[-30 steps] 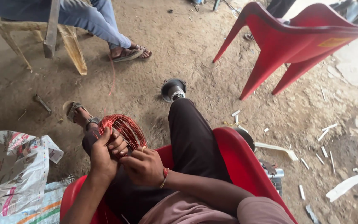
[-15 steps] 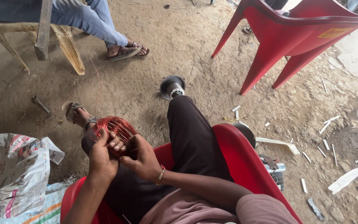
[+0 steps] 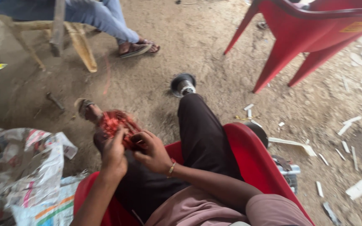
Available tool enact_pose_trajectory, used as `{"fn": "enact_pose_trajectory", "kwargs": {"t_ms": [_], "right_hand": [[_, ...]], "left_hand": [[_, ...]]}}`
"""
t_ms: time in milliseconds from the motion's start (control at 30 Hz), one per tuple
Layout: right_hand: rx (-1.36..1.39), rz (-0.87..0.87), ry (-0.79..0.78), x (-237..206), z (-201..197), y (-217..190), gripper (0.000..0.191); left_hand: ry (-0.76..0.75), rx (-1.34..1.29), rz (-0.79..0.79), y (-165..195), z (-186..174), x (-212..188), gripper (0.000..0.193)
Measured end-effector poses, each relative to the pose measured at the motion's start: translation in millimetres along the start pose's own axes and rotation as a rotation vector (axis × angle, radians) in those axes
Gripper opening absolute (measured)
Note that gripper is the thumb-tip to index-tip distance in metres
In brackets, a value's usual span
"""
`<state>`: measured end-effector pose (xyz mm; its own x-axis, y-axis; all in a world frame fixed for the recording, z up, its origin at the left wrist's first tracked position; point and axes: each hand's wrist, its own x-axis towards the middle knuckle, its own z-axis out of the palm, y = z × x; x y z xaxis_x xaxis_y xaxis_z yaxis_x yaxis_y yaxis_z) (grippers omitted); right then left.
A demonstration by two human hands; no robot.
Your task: The person sits in a red plastic chair and winds red enameled copper wire by hand, folding and looping the wire over their lap to form a compact coil bundle. They repeatedly gather, fold, and press the wire strands together, adjusting the loops to keep the bundle tidy.
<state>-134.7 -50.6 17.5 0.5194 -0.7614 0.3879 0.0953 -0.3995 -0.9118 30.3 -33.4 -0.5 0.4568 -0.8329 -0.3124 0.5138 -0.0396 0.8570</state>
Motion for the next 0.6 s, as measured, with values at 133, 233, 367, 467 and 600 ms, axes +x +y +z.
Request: {"fn": "enact_pose_trajectory", "kwargs": {"t_ms": [133, 233, 367, 467, 600], "right_hand": [[0.155, 0.144, -0.056, 9, 5, 21, 0.052], [0.373, 0.347, -0.117, 17, 2, 33, 0.04], [0.532, 0.478, -0.262, 27, -12, 37, 0.027], [0.409, 0.481, -0.345, 30, -20, 29, 0.022], [0.542, 0.624, -0.302, 31, -22, 15, 0.028]], "left_hand": [[-0.057, -0.001, -0.022, -11, 2, 2, 0.024], [-0.134, 0.059, -0.045, -18, 7, 1, 0.028], [-0.099, 0.112, 0.045, -22, 18, 6, 0.035], [-0.127, 0.09, -0.003, -20, 22, 6, 0.029], [-0.132, 0.223, 0.033, -13, 26, 4, 0.036]]}}
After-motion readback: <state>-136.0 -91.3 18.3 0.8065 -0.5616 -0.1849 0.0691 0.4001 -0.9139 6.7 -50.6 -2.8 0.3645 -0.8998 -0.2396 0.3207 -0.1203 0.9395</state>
